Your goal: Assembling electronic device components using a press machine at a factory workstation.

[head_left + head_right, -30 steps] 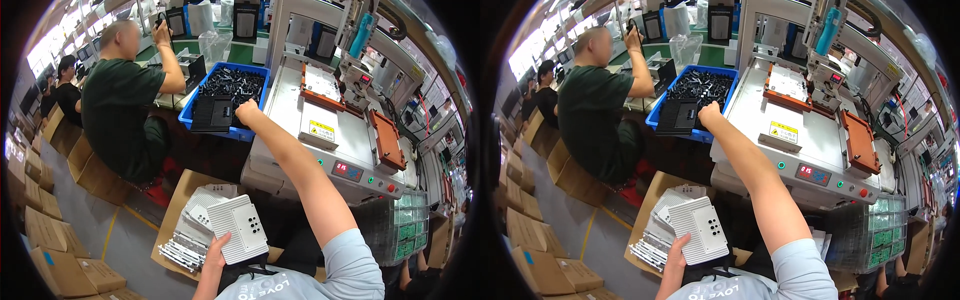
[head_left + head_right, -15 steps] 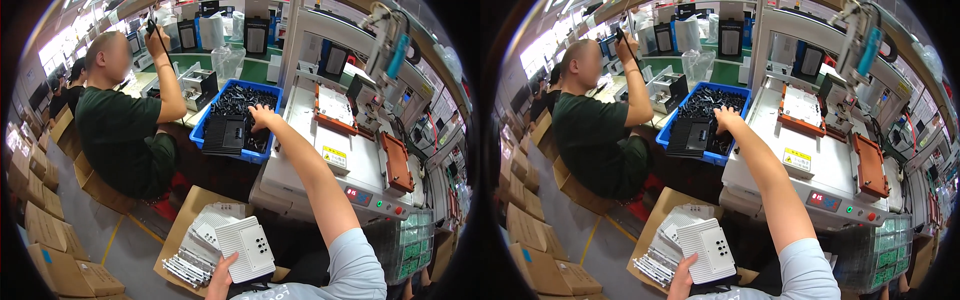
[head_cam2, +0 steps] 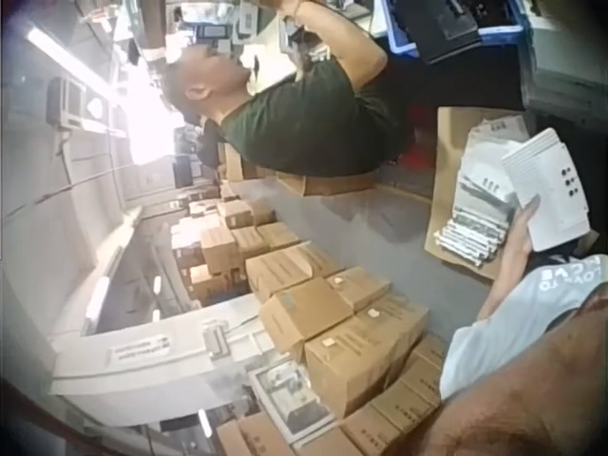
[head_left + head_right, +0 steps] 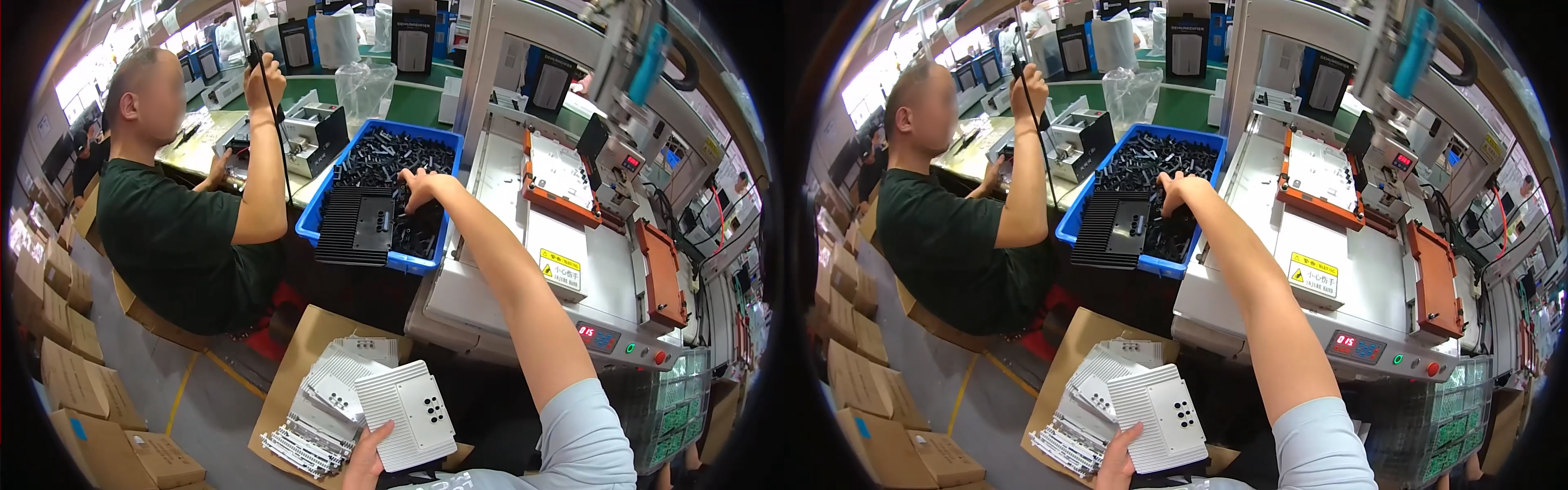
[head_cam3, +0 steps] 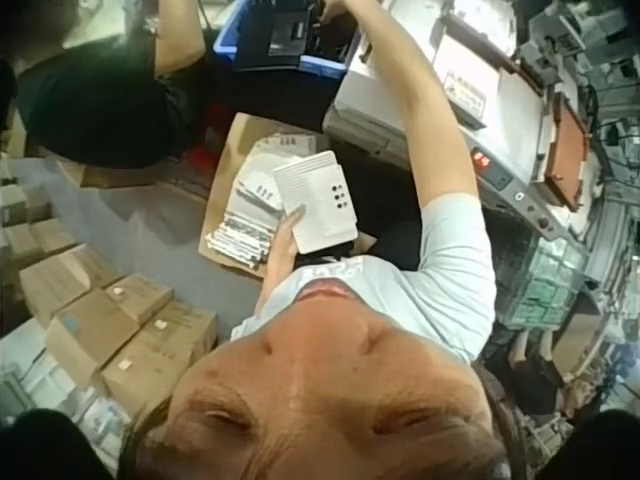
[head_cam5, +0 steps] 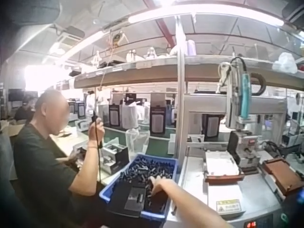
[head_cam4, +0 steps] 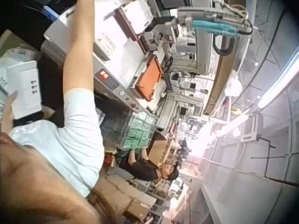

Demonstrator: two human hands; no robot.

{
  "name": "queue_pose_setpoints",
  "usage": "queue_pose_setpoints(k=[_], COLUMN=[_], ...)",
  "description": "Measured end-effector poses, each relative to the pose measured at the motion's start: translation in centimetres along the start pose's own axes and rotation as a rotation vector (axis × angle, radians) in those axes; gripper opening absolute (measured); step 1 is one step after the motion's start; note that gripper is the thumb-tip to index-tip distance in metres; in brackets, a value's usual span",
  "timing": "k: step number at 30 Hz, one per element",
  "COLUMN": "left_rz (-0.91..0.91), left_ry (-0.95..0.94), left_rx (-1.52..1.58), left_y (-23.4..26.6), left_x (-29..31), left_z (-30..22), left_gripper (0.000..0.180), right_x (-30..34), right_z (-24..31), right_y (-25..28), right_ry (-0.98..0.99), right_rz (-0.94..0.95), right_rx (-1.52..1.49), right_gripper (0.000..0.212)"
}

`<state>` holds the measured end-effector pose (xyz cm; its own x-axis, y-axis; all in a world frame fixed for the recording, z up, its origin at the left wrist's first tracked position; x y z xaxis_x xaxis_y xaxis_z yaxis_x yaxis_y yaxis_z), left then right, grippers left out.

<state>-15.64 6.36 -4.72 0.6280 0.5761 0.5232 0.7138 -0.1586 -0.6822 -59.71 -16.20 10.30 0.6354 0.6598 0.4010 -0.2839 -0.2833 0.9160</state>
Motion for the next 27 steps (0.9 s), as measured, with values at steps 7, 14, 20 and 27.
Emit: queue_pose_setpoints(k=[7, 14, 20, 27], left_rz=[-0.019, -0.049, -0.059, -0.066], left_ry=[-0.012, -0.036, -0.060, -0.053], left_rx=[-0.017, 0.024, 0.033, 0.056], left_y=[0.6, 0.7, 1.1, 1.5], left_x=[-0.3, -0.1, -0.1, -0.2], left_z=[0.5, -0.1, -0.2, 0.2], left_gripper=[0.053, 0.051, 0.051, 0.051], right_x=[-0.5, -1.3, -1.0, -1.1], right_z=[0.3, -0.1, -0.1, -0.7], right_y=[-0.2, -0.2, -0.4, -0.3], right_ry=[-0.026, 0.011, 0.101, 0.117], right_rz=[-0.008, -0.045, -0.041, -0.051], right_rx=[-0.022, -0.009, -0.127, -0.195], right_gripper=[0.096, 0.083, 0.057, 0.045])
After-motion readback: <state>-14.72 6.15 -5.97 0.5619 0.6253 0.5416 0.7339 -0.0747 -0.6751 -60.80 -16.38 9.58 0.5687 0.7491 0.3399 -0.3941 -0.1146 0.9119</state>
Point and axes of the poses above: each hand's wrist, its own x-axis away from the middle knuckle, its own y-axis out of the back of the hand, z = x × y, the point moved 4 cm from there along -x, towards the middle knuckle, and after that the axes turned 12 degrees about -y, right-handed, at the moved point
